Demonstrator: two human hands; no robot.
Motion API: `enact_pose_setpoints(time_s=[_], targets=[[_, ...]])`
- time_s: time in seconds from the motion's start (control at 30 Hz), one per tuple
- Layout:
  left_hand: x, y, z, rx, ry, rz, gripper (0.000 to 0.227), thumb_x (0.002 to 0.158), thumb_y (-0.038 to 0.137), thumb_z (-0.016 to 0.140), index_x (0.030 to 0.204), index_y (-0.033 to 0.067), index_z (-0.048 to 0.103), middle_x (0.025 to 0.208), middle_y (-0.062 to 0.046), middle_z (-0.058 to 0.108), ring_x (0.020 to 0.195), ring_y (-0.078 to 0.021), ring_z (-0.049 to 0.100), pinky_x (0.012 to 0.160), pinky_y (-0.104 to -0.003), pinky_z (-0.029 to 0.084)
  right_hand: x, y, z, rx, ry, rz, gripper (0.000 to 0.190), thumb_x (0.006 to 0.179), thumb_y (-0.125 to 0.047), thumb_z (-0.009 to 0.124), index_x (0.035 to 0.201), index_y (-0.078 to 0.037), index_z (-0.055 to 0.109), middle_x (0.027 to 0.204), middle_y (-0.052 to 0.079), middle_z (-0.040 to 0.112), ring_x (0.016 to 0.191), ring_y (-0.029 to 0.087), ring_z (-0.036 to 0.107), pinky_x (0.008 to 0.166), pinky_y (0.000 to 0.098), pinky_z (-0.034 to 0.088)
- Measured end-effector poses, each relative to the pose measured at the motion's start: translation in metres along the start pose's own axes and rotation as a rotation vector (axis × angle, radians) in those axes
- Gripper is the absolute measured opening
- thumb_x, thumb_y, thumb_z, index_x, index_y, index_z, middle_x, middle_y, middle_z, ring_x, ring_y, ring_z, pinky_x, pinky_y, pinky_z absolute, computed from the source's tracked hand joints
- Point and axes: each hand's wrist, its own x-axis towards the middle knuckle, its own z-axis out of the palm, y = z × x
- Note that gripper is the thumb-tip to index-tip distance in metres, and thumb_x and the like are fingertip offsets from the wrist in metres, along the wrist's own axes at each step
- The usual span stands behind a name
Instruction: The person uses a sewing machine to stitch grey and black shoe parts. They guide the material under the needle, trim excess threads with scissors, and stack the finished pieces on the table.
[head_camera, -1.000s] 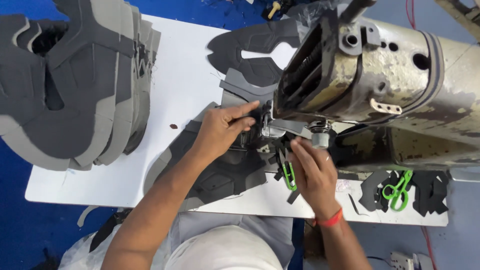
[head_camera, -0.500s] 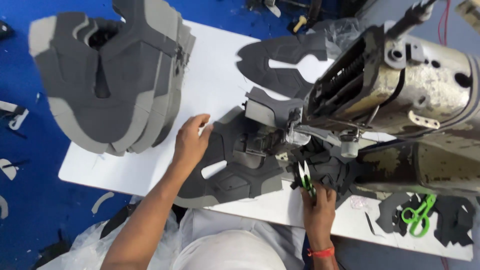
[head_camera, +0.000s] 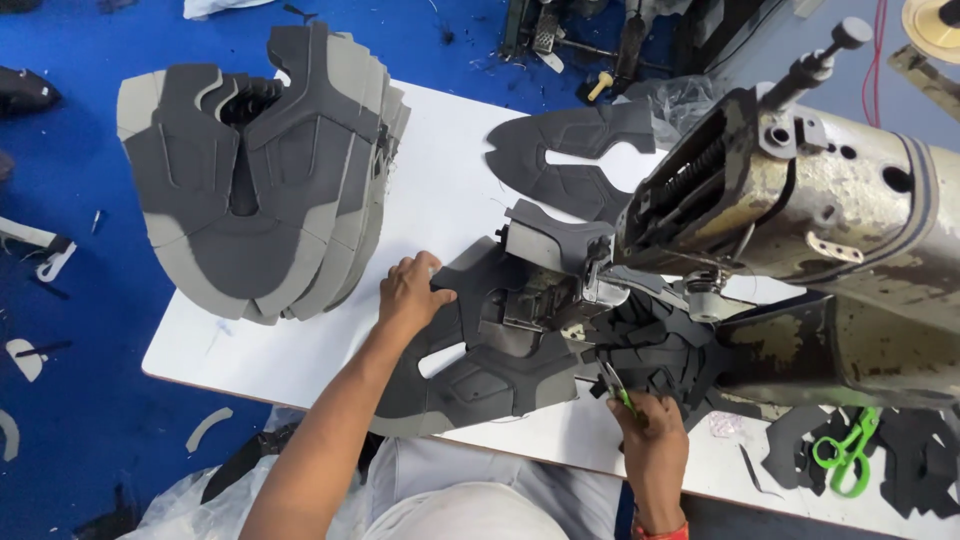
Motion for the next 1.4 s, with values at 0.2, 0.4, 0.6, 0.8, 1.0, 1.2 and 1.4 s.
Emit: enact_pose_setpoints(time_s=[0.2,0.4,0.6,0.8,1.0,1.2,1.4], targets=[[0.006,0.016,-0.008,-0.108,-0.032,-0.119,0.063,0.076,0.050,0.093,0.113,0.0085,0.062,0.119,-0.017,0.060,0.117,-0.0379,0.053,0.100,-0.049,0.043,-0.009,-0.001,-0.003,0.429,-0.167,0.336,0.023,0.092,-0.020,0.076,0.105,-0.001,0.073,0.085,0.011,0.073,0.073,0.014,0.060,0.063,0.0283,0.047],[0.023,-0.019,0.072,-0.093,0.105,0.132,0.062,0.075,0.037,0.091,0.115,0.0025,0.060,0.111,-0.014,0.070,0.113,-0.0349,0.063,0.113,-0.054,0.040,-0.024,0.002,0.004,0.644,-0.177,0.218,0.026,0.093,-0.017,0.071,0.109,0.003,0.067,0.092,0.006,0.076,0.081,0.009,0.064,0.072,0.0250,0.050],[-0.077,0.042,-0.070,-0.374,-0.450,0.074,0.043,0.083,0.032,0.081,0.111,0.0006,0.072,0.096,-0.017,0.076,0.088,-0.0225,0.070,0.079,-0.038,0.054,-0.037,0.038,-0.014,0.811,-0.156,0.229,0.021,0.099,-0.010,0.059,0.118,0.000,0.060,0.094,0.010,0.072,0.087,0.016,0.069,0.076,0.0288,0.053],[-0.142,0.110,-0.140,-0.540,-0.459,0.076,0.033,0.094,0.024,0.075,0.117,0.0018,0.071,0.092,-0.010,0.081,0.078,-0.0121,0.069,0.072,-0.029,0.056,-0.037,0.001,-0.068,1.176,0.122,0.151,0.014,0.105,0.000,0.055,0.119,0.000,0.056,0.098,0.007,0.064,0.082,0.015,0.060,0.074,0.0297,0.050],[-0.151,0.144,-0.086,-1.297,-0.326,0.202,0.037,0.099,0.020,0.073,0.127,-0.0034,0.065,0.110,-0.006,0.076,0.097,-0.0091,0.067,0.087,-0.026,0.056,-0.056,-0.073,-0.101,1.003,0.325,-0.006,0.008,0.108,0.001,0.057,0.115,0.005,0.058,0.067,0.005,0.055,0.059,0.010,0.048,0.053,0.0237,0.038],[-0.161,0.146,-0.055,-1.215,-0.427,0.127,0.035,0.100,0.024,0.076,0.116,-0.0052,0.063,0.097,-0.004,0.072,0.086,-0.0053,0.058,0.073,-0.024,0.051,-0.051,-0.068,-0.090,0.814,-0.129,0.177,0.035,0.101,-0.010,0.058,0.131,0.001,0.071,0.076,-0.002,0.062,0.055,0.003,0.046,0.048,0.0197,0.033],[-0.167,0.157,-0.069,-1.133,-0.422,0.114,0.037,0.098,0.028,0.069,0.122,-0.0004,0.064,0.096,-0.001,0.073,0.083,-0.0030,0.062,0.071,-0.022,0.053,-0.050,-0.080,-0.071,0.768,-0.225,0.220,0.036,0.090,-0.006,0.073,0.125,0.001,0.072,0.068,-0.003,0.058,0.053,0.003,0.044,0.045,0.0205,0.032]])
